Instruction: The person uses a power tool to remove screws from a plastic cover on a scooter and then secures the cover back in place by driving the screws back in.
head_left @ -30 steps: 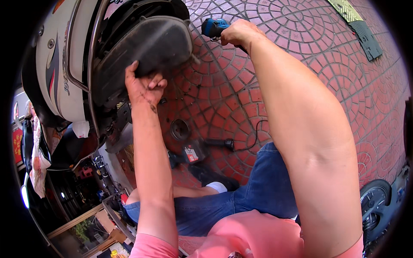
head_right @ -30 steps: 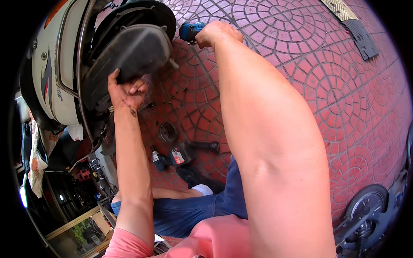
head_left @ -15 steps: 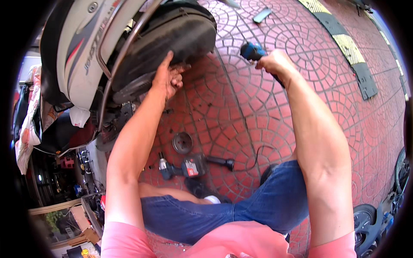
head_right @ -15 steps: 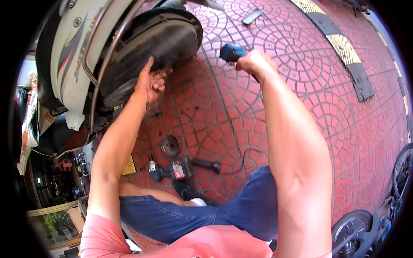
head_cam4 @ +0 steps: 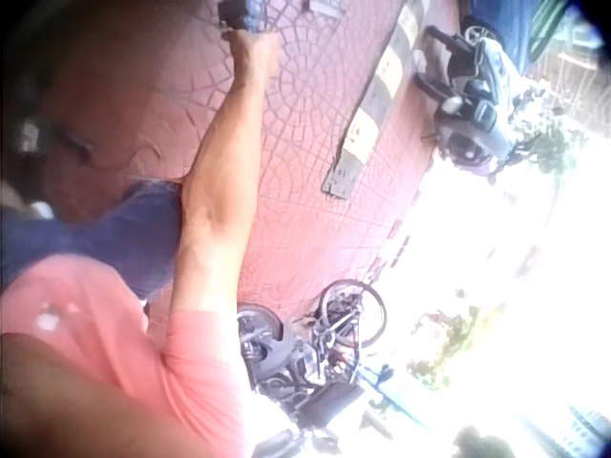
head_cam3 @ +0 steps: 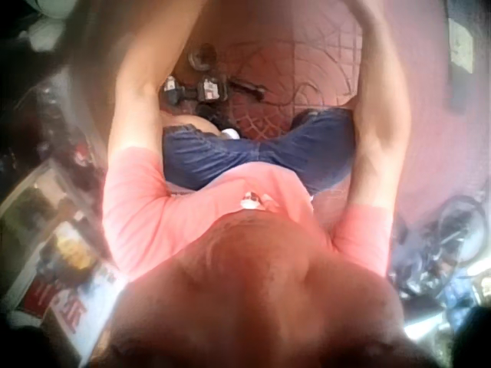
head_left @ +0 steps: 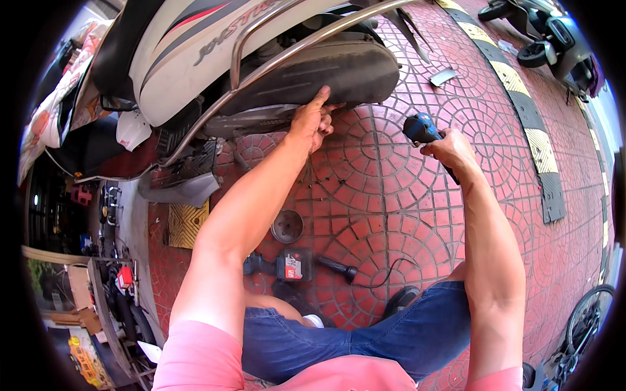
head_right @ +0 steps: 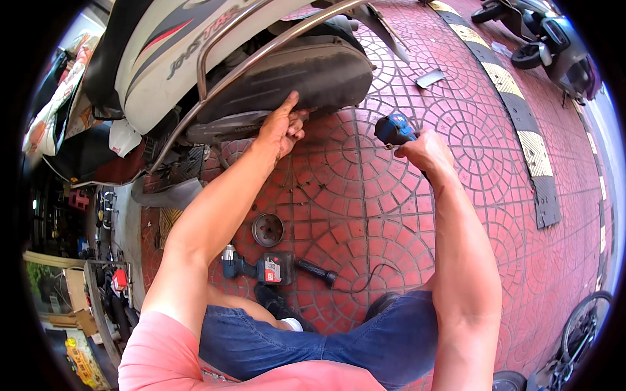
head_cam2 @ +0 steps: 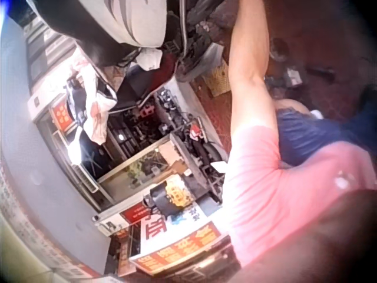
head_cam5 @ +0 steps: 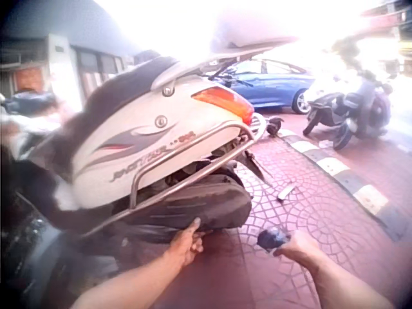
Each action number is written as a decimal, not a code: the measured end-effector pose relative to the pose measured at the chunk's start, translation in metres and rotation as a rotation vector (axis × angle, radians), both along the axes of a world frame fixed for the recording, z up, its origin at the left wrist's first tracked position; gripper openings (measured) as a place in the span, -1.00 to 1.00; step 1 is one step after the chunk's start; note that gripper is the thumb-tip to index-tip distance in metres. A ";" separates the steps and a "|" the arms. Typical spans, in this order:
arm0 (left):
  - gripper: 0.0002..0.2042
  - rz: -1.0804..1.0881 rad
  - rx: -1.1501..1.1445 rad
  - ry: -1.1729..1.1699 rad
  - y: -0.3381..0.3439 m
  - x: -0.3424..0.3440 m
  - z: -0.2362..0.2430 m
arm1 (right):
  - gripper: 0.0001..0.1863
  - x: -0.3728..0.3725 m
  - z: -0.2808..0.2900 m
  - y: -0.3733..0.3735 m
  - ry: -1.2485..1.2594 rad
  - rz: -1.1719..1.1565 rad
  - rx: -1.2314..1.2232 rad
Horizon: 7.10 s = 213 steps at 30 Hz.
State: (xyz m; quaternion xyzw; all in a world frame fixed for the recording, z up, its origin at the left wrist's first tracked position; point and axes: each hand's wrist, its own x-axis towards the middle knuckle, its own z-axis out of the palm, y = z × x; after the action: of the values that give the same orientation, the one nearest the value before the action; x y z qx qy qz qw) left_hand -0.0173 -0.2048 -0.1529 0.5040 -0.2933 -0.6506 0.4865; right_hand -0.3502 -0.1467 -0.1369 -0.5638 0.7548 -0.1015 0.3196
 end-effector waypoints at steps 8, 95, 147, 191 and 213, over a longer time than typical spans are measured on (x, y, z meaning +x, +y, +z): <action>-0.57 0.166 0.005 0.033 -0.004 -0.003 0.000 | -0.38 0.027 0.001 0.005 0.066 0.059 -0.022; -0.47 -0.096 0.037 0.217 -0.008 -0.101 0.009 | -0.66 -0.016 0.033 0.043 -0.240 -0.136 -0.362; -0.73 0.129 -0.111 0.372 0.070 0.071 0.086 | -0.49 0.141 0.072 0.122 -0.061 0.783 -0.762; -0.60 -0.029 -0.408 0.166 0.059 0.155 0.064 | -0.42 0.297 0.060 0.077 -0.206 0.471 -0.631; -0.67 -0.016 -0.371 0.309 0.063 0.149 0.066 | -0.36 0.301 0.062 0.064 -0.185 0.412 -0.562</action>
State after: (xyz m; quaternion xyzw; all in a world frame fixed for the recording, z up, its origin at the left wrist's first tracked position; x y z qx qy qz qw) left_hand 0.1317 -0.1419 -0.0868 0.2981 -0.3338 -0.6588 0.6048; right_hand -0.0495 -0.0823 -0.0749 -0.7585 0.5357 -0.2889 0.2329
